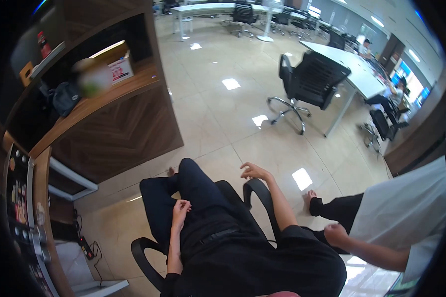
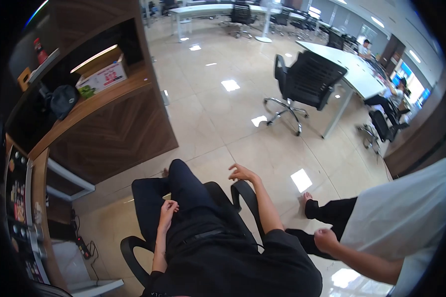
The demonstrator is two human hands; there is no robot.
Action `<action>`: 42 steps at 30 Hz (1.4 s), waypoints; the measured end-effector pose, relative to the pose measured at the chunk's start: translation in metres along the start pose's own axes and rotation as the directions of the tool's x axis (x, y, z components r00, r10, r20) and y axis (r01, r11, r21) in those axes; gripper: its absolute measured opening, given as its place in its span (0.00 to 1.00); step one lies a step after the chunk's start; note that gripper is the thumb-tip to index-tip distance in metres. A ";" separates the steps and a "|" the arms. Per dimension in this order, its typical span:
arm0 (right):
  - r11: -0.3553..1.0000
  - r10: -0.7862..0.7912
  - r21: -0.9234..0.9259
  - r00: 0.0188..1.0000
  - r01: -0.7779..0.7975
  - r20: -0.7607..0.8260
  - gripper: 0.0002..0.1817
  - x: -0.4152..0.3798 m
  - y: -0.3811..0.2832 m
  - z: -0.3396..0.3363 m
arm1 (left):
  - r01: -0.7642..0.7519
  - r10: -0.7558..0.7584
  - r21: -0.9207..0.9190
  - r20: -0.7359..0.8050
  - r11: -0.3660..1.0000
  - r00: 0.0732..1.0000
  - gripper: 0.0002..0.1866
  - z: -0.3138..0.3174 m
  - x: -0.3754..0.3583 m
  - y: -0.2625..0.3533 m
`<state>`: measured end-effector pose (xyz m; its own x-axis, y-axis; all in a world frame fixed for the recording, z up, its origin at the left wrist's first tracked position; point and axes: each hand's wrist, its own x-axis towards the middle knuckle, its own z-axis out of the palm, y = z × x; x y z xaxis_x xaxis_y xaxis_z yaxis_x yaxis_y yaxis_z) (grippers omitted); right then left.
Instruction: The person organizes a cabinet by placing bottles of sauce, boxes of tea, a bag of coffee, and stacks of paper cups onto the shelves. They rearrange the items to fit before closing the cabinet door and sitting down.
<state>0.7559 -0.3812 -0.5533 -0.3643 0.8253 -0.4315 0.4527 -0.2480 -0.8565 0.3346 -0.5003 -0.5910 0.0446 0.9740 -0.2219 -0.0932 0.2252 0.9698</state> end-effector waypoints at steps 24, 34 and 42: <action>0.997 0.071 -0.010 0.998 -0.071 -0.001 0.21 0.000 -0.009 0.005 | -0.040 0.042 0.061 -0.033 0.997 0.999 0.10 -0.005 -0.004 -0.004; 0.998 0.062 -0.031 0.998 -0.062 0.002 0.21 -0.003 -0.012 0.005 | -0.036 0.039 0.073 -0.035 0.997 0.999 0.11 -0.005 -0.004 -0.004; 0.997 0.074 -0.023 0.997 -0.074 0.006 0.22 -0.002 -0.014 0.005 | -0.023 0.025 0.077 -0.036 0.997 0.999 0.10 -0.006 -0.003 -0.003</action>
<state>0.7462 -0.3816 -0.5422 -0.3342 0.8017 -0.4956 0.4972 -0.2968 -0.8153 0.3291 -0.5039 -0.5935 0.0066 0.9796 -0.2006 -0.0169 0.2007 0.9795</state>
